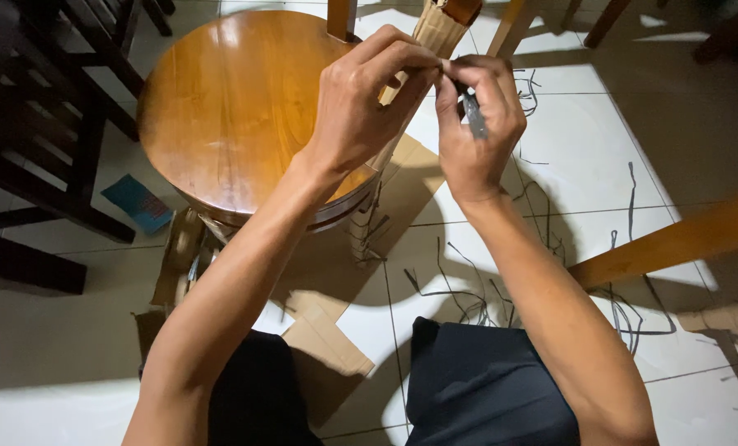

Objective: Wrapping a wooden stool leg with cardboard and securing it with plastic ties

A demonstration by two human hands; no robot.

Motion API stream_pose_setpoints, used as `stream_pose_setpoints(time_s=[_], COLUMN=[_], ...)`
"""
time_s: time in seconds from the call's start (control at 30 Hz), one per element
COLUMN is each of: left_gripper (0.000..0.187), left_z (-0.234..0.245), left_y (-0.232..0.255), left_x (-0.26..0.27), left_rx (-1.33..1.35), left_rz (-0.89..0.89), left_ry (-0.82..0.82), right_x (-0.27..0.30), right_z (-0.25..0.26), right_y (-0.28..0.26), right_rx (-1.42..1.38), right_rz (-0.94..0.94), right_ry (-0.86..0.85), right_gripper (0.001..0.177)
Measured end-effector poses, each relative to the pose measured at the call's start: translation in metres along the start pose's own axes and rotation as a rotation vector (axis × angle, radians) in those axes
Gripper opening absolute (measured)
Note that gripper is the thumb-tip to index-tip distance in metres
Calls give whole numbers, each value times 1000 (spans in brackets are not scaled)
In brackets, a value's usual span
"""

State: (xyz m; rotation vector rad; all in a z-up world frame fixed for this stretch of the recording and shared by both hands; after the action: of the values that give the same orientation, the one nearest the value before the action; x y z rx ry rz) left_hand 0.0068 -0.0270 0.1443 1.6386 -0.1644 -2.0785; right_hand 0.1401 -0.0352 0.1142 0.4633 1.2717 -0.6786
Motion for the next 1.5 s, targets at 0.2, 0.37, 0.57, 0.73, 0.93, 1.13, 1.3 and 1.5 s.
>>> stream_pose_setpoints(time_s=[0.2, 0.37, 0.57, 0.73, 0.93, 1.13, 1.3, 1.5], left_gripper=[18, 34, 19, 12, 24, 20, 17, 17], left_z=[-6, 8, -10, -2, -6, 0, -5, 2], left_y=[-13, -42, -19, -8, -12, 2, -23, -22], left_x=[6, 23, 26, 24, 27, 22, 22, 23], left_rx=[-196, -302, -206, -129, -162, -202, -310, -266], left_rz=[-48, 169, 140, 144, 82, 49, 20, 61], left_ry=[127, 421, 251, 276, 256, 218, 193, 211], right_x=[-1, 6, 14, 12, -1, 7, 4, 44], right_z=[-8, -14, -19, -14, -10, -13, 5, -1], right_y=[12, 32, 43, 35, 26, 43, 49, 98], right_rx=[-204, -567, -629, -590, -515, -633, -363, -358], right_rz=[-85, -375, -471, -466, -409, -621, -418, -712], right_ry=[-122, -110, -128, -146, -150, -119, 9, 28], right_gripper=[14, 4, 10, 12, 32, 12, 5, 19])
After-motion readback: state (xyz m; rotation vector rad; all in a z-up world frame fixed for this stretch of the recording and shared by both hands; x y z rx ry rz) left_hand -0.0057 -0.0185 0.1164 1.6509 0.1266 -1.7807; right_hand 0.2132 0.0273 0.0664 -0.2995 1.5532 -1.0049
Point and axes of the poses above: each hand's wrist, its own x-axis away from the middle knuckle, its own z-axis out of the back of the hand, y = z × x, the point moved 10 cm from there along -x, towards the middle knuckle, and after that the axes turned 9 degrees about z, right-handed, at the moved point
